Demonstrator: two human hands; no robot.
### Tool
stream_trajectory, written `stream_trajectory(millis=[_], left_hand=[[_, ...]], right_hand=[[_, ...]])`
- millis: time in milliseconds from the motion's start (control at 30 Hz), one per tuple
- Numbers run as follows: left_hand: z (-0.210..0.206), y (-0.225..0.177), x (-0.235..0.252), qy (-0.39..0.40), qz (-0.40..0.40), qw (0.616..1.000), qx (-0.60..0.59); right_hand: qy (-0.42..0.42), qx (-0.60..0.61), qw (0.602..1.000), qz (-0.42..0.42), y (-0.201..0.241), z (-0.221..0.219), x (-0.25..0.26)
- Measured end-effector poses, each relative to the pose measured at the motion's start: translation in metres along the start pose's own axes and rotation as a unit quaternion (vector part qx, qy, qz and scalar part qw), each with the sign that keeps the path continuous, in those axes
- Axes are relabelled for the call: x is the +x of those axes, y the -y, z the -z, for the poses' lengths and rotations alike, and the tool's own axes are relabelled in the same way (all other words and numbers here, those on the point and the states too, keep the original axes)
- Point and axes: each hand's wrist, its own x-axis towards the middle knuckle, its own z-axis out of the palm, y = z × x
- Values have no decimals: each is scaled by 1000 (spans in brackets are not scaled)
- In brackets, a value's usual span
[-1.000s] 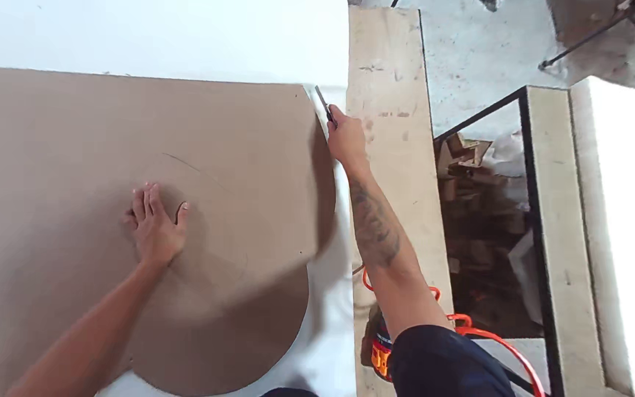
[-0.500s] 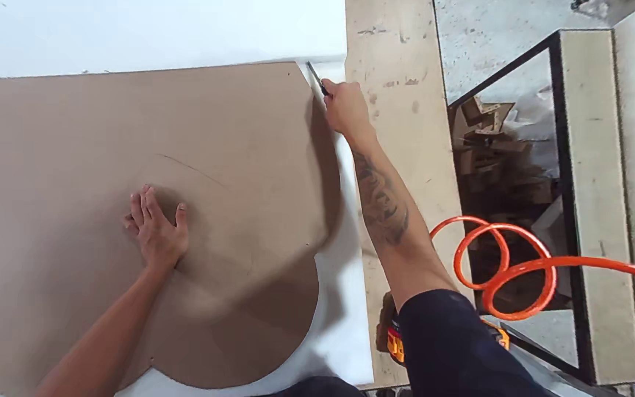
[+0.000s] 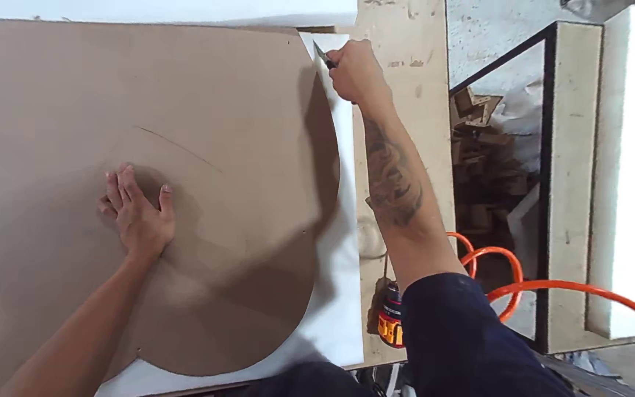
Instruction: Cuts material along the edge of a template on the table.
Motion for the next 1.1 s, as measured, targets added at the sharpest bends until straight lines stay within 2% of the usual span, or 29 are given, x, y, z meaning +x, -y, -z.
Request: stream_trajectory(millis=[133, 1100], left_hand=[[4, -3, 1, 11, 7, 1000, -5], [3, -3, -1, 12, 4, 1000, -8]], right_hand=[[-15, 13, 1000, -7, -4, -9, 0], [-15, 56, 995, -82, -18, -42, -111]])
